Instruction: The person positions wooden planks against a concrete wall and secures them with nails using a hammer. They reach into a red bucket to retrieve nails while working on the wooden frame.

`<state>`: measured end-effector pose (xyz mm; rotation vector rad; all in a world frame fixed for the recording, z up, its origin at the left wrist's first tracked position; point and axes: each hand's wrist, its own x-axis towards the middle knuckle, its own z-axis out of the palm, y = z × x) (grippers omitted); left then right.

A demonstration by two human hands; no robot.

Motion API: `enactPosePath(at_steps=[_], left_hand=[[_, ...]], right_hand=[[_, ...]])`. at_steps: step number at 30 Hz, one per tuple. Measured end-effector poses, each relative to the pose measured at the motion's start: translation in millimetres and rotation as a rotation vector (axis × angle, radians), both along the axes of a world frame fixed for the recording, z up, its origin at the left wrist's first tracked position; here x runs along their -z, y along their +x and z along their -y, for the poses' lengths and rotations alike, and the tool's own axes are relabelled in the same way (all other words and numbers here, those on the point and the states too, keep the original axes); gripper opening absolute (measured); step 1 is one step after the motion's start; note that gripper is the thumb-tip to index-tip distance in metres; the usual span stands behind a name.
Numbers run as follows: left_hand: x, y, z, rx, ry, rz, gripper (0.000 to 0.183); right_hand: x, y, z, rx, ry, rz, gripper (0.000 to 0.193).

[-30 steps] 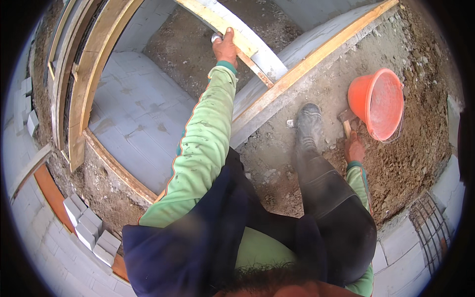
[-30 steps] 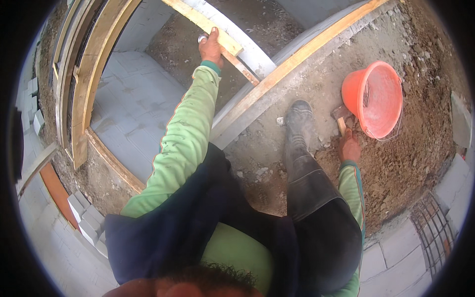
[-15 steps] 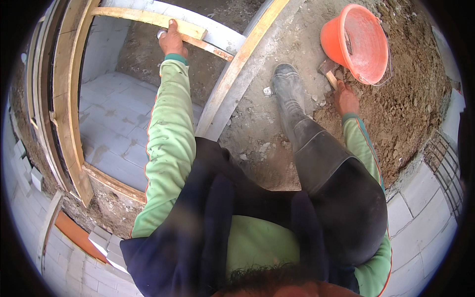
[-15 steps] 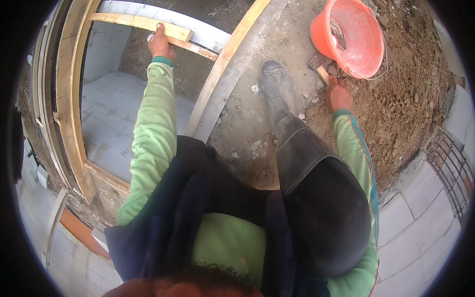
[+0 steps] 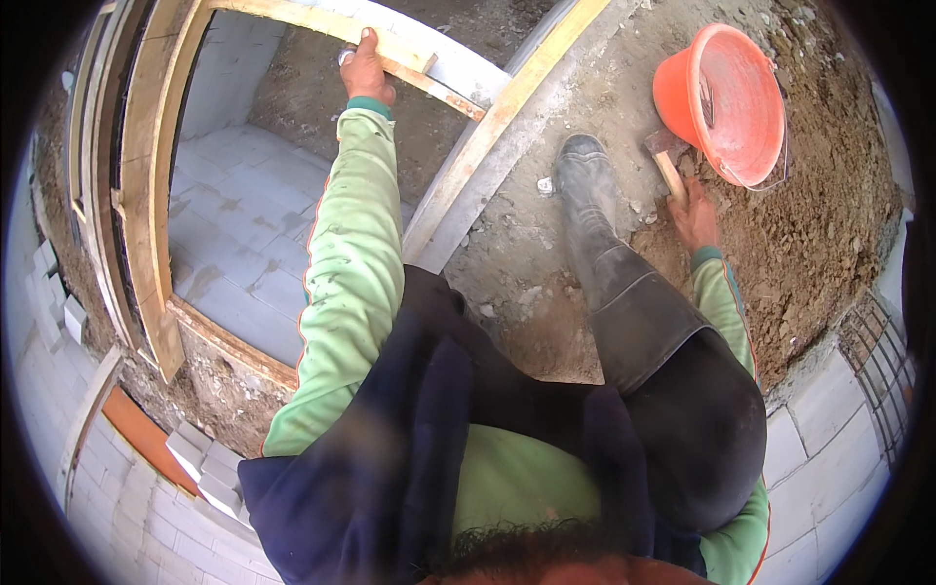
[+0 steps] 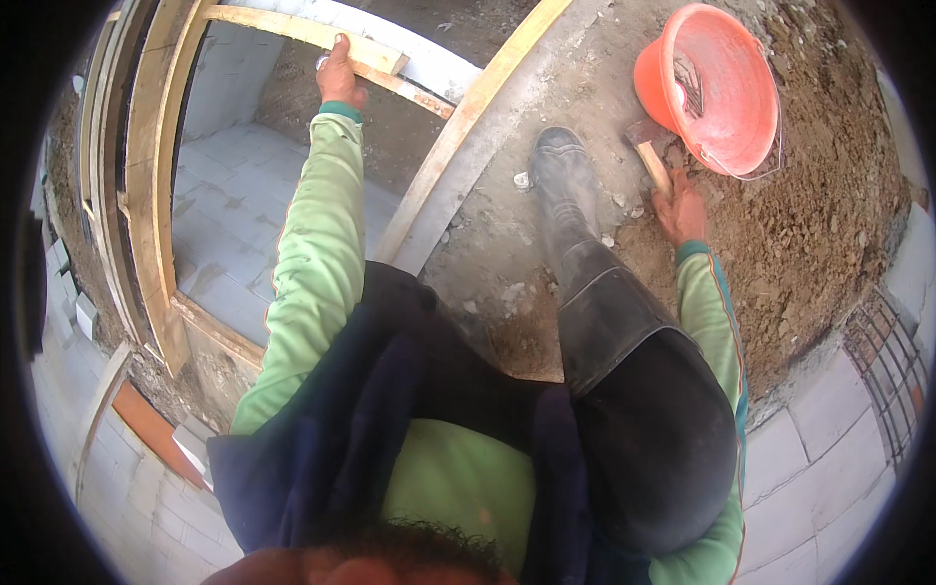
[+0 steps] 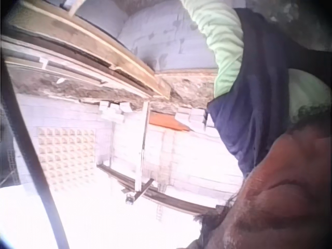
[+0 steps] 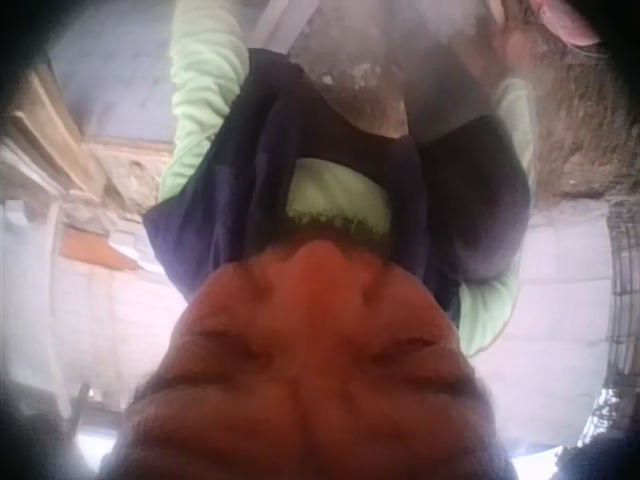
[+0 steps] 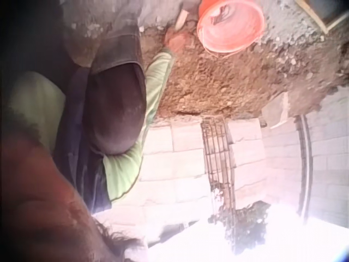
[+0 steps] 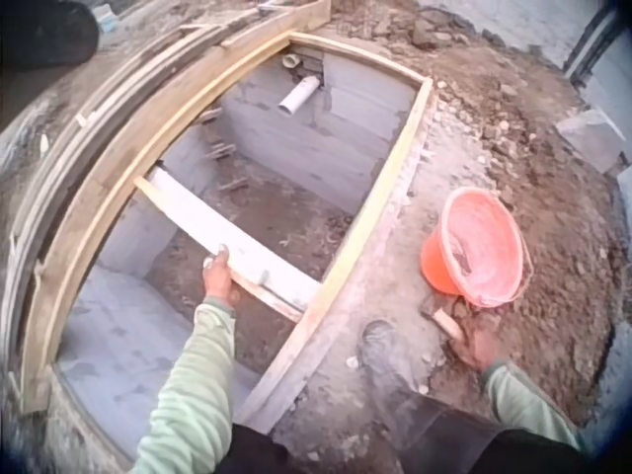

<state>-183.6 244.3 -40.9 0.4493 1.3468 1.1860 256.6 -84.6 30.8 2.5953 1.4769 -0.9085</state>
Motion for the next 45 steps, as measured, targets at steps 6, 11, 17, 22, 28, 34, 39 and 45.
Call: enactPosePath(at_steps=[6,11,17,22,28,34,39,45], left_hand=[[-4.0,-18.0,-13.2,0.035,-0.071,0.318,0.051],[-12.6,-23.3,-6.4,0.098,0.026,0.372,0.063],[-58.3,-12.3,-6.9,0.137,0.315,0.340,0.053],[-126.4,30.3,12.9,0.207,0.408,0.341,0.052],[-169.9,51.3,56.0,0.036,0.348,0.173,0.045],[-216.9,0.0,63.3,0.228,0.841,0.422,0.084],[-246.4,-29.2,60.1,0.192,0.842,0.685,0.075],[-225.9,-24.6,64.8,0.163,0.854,0.599,0.054]], right_hand=[[13.0,-4.0,4.4,0.198,0.246,-0.305,0.038],[-15.9,-24.9,-6.9,0.191,0.165,-0.284,0.035],[-33.5,-73.8,-48.1,0.008,0.336,-0.403,0.030],[-66.9,-120.1,-105.2,0.062,0.454,-0.720,0.033],[-106.4,-174.1,-149.7,-0.006,0.513,-0.782,0.036],[-82.9,-159.6,-134.0,0.107,0.698,-1.245,0.039],[-88.6,-151.8,-144.7,0.146,0.607,-1.174,0.038],[-123.6,-149.5,-146.1,0.023,0.688,-0.618,0.039]])
